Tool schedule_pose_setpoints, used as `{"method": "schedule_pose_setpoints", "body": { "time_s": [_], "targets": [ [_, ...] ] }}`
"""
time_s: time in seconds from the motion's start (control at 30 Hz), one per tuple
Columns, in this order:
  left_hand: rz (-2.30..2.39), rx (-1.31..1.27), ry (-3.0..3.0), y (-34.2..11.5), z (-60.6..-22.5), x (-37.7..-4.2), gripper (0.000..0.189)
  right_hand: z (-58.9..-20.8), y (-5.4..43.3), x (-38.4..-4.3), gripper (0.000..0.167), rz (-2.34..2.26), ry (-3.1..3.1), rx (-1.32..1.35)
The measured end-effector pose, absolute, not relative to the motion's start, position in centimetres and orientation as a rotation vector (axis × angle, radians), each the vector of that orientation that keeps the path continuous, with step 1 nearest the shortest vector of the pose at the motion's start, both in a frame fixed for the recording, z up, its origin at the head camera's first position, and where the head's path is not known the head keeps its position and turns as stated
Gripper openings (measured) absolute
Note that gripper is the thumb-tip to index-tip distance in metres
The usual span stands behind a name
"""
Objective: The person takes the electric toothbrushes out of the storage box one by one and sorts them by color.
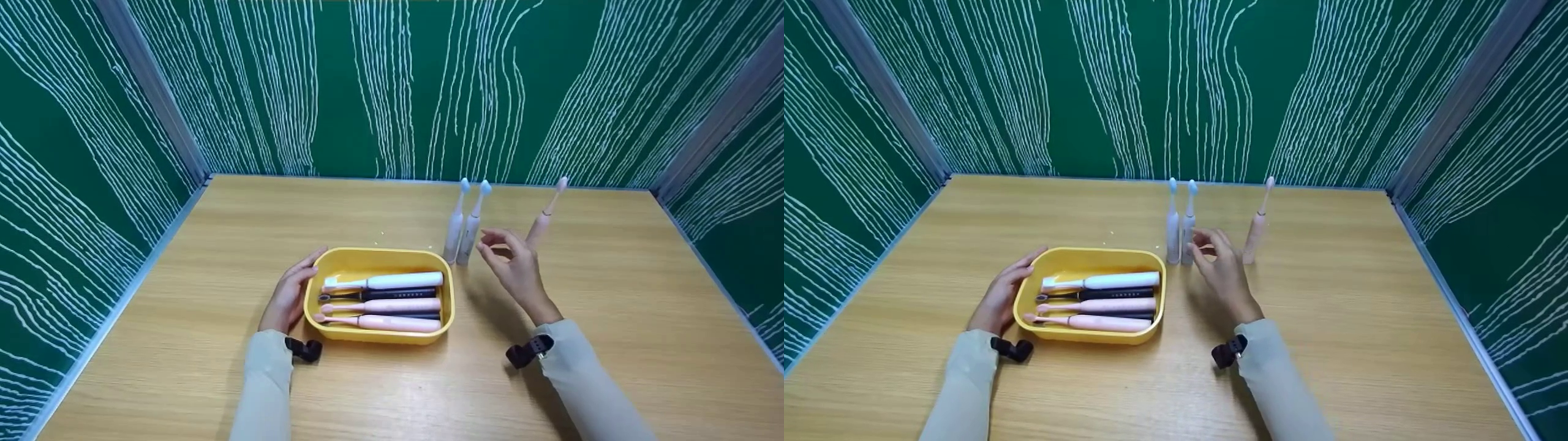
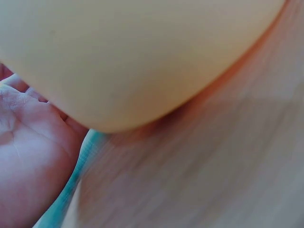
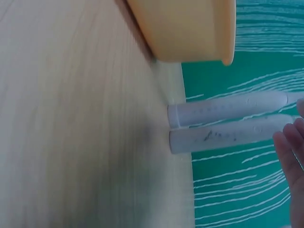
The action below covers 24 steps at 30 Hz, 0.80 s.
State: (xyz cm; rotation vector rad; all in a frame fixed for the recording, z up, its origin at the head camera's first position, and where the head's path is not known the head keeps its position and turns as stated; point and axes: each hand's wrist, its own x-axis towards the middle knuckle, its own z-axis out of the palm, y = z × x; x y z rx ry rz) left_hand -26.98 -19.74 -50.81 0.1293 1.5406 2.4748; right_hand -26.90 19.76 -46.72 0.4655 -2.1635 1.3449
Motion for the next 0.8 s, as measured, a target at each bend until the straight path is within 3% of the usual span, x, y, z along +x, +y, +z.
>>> {"method": "schedule_pose_setpoints", "body": {
  "time_s": [0.8],
  "targets": [
    [2.468,0.108,1.537,-19.8,-50.8,-26.9,0.051,-43.6,15.8,-25.9,0.034,1.324,-2.531,0.880]
  ]
}}
